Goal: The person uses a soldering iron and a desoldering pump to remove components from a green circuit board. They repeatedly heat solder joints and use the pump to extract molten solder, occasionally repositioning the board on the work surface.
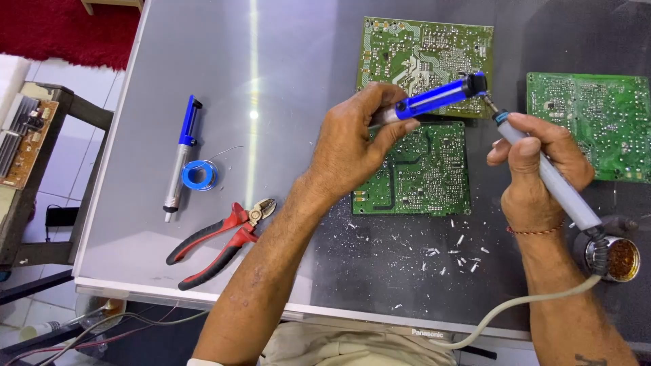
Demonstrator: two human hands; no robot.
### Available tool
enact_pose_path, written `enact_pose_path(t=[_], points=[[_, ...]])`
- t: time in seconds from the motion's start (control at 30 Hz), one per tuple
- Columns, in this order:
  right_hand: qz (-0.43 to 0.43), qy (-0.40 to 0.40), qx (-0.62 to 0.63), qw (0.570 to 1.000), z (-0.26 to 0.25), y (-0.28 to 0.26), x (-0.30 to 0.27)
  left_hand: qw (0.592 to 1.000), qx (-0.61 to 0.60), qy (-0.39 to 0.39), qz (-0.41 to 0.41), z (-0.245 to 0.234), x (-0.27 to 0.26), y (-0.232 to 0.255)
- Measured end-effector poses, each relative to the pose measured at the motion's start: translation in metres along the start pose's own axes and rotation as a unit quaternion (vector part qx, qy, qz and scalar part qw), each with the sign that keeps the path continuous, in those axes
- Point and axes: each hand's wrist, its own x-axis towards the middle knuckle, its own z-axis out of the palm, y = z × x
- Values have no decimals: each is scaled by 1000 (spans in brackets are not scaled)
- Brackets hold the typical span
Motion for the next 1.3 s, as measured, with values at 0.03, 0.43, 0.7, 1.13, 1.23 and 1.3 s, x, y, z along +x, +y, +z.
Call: enact_pose_path(t=[0.03,0.43,0.7,1.13,1.23,1.3], points=[[1,0,-1,1000,0,1,0,1000,-1,-1,-1,1,1,-4],[69,41,206,975,-7,19,7,816,-529,149,-179,-13,12,-23],[259,8,388,885,-21,12,20,801,-538,173,-196,-13,12,-29],[262,-29,302,916,-34,15,24,788,-553,184,-199,-7,12,-20],[222,-17,290,931,-40,23,20,791,-539,211,-198,-10,12,-17],[191,-11,241,952,-42,28,14,810,-493,236,-212,-12,12,-15]])
